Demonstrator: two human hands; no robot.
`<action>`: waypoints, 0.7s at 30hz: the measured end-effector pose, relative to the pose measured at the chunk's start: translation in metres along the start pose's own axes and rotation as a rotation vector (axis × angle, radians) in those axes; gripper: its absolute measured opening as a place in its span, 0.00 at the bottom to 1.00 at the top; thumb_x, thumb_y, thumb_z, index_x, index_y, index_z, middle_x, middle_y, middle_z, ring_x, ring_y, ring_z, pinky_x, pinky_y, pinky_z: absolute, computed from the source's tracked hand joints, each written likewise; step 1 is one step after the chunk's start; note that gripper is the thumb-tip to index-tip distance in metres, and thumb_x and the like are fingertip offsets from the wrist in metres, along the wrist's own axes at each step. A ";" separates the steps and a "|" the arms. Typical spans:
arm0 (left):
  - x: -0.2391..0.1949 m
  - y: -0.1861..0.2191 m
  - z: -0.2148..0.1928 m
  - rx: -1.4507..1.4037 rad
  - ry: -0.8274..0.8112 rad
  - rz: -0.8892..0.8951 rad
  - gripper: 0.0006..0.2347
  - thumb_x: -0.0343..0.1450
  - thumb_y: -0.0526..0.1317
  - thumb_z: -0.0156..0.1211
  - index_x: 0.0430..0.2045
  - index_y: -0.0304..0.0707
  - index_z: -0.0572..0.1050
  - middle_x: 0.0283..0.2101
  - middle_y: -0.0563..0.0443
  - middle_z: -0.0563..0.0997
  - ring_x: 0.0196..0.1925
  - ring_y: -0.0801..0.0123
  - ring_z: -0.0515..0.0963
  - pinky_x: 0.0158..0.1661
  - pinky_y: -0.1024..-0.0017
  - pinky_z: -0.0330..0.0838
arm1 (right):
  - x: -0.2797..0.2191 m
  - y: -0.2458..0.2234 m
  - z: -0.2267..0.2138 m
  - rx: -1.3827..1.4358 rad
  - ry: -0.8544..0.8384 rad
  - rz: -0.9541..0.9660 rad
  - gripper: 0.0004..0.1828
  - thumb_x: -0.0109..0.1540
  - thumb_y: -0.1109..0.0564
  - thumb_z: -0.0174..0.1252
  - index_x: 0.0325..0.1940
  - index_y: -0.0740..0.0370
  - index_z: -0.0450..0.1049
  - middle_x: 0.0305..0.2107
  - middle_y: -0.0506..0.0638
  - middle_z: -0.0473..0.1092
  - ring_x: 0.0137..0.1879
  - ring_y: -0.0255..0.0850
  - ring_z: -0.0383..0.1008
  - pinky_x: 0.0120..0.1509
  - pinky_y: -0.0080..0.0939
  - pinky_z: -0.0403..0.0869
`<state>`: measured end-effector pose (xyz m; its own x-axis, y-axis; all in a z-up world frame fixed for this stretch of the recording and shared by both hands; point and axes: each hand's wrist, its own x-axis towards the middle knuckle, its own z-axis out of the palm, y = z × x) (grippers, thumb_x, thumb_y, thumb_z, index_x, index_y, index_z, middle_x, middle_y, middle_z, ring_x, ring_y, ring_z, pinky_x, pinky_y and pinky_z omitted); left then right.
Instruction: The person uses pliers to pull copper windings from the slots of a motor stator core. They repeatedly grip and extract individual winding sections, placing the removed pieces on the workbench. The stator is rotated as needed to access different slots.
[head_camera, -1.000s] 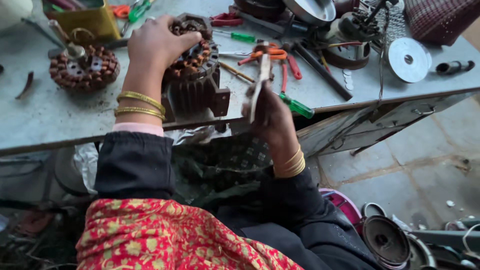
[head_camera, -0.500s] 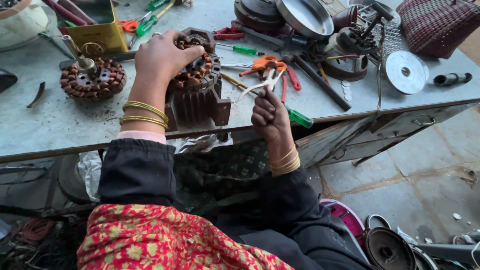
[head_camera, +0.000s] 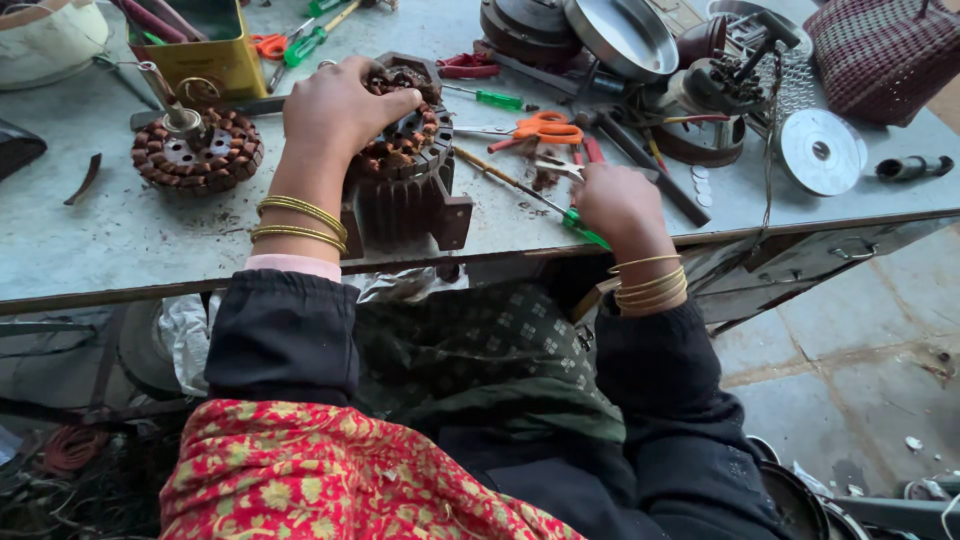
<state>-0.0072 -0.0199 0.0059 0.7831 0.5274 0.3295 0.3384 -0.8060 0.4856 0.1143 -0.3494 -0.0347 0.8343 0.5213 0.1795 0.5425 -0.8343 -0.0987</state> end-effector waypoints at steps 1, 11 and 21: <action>0.000 0.000 0.000 0.001 -0.004 -0.002 0.33 0.60 0.69 0.66 0.52 0.50 0.79 0.51 0.39 0.80 0.54 0.47 0.79 0.52 0.57 0.72 | -0.001 0.000 0.002 -0.128 -0.010 0.059 0.16 0.66 0.48 0.54 0.39 0.60 0.80 0.36 0.63 0.77 0.42 0.61 0.78 0.46 0.59 0.75; -0.003 0.006 -0.003 -0.007 -0.020 -0.042 0.32 0.59 0.68 0.67 0.53 0.53 0.78 0.52 0.40 0.80 0.55 0.48 0.78 0.53 0.58 0.72 | -0.013 0.024 -0.020 -0.050 0.318 0.049 0.12 0.68 0.51 0.55 0.40 0.61 0.79 0.29 0.62 0.76 0.37 0.59 0.78 0.41 0.58 0.73; -0.004 0.015 -0.005 -0.029 -0.014 -0.133 0.34 0.56 0.69 0.68 0.54 0.57 0.76 0.56 0.42 0.77 0.57 0.50 0.77 0.55 0.60 0.71 | -0.131 -0.024 0.001 0.856 0.381 -0.596 0.11 0.74 0.59 0.52 0.56 0.70 0.70 0.55 0.59 0.73 0.63 0.50 0.79 0.65 0.45 0.77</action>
<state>-0.0080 -0.0330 0.0155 0.7398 0.6250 0.2491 0.4245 -0.7209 0.5479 -0.0082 -0.3980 -0.0569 0.4126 0.5855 0.6978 0.8579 0.0077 -0.5138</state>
